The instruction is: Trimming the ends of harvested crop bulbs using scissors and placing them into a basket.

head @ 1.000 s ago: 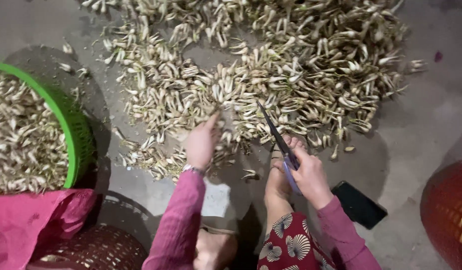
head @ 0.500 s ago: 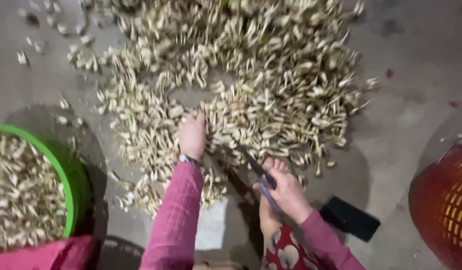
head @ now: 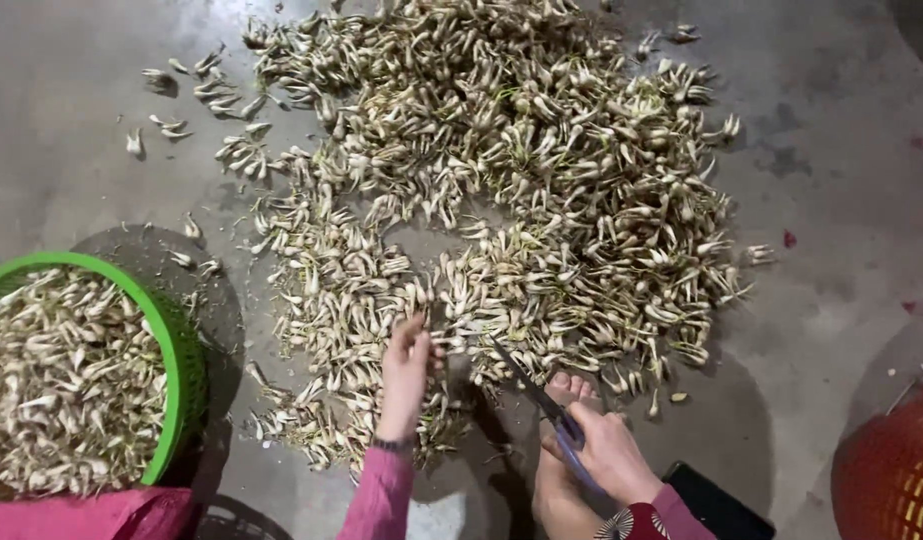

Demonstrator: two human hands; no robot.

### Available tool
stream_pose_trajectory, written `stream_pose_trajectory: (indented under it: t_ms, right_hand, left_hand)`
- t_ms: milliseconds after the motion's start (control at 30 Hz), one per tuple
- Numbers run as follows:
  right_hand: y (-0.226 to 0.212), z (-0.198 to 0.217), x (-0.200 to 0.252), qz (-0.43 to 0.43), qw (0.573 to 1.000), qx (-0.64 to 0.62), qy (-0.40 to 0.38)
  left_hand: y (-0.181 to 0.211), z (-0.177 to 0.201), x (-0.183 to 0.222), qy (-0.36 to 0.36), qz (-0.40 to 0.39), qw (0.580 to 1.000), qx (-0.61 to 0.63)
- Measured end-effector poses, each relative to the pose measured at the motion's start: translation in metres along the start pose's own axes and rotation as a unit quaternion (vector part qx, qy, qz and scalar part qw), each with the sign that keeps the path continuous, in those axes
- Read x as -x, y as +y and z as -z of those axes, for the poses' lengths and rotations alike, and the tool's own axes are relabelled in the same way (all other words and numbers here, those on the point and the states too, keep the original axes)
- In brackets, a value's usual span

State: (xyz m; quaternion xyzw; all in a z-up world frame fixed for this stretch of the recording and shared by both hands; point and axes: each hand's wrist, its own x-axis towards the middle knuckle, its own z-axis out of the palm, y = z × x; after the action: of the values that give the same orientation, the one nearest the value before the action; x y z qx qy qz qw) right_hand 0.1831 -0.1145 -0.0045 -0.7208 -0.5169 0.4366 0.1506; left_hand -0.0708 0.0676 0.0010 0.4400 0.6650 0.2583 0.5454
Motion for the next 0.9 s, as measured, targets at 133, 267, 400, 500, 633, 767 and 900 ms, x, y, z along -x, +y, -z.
stream_pose_trajectory:
  t_ms: [133,267,400,500,633,767,900]
  right_hand:
    - [-0.002,-0.014,-0.003,0.022,0.995,0.081,-0.056]
    - [-0.010,-0.017,-0.002,0.066,0.990,0.115,-0.044]
    - [-0.011,-0.016,-0.005,0.088,0.989,0.114,-0.027]
    - [-0.013,-0.015,-0.005,0.083,0.992,0.095,-0.018]
    - [-0.008,-0.016,-0.008,0.017,0.998,0.061,-0.015]
    - [0.001,-0.017,-0.012,-0.011,0.998,0.056,0.003]
    - [-0.001,-0.011,-0.012,-0.015,0.998,0.054,0.012]
  left_hand:
    - [-0.019,-0.010,0.038,-0.063,0.118,0.918,0.374]
    - [-0.026,-0.019,0.067,-0.101,0.107,0.910,0.388]
    - [-0.050,-0.022,0.070,-0.097,0.112,0.907,0.395]
    - [-0.055,-0.023,0.066,-0.087,0.111,0.918,0.370]
    - [-0.025,-0.015,0.052,-0.126,0.115,0.937,0.304]
    - [-0.006,0.002,-0.016,-0.048,0.057,0.989,0.131]
    - [-0.025,0.011,-0.105,0.086,-0.112,0.921,-0.364]
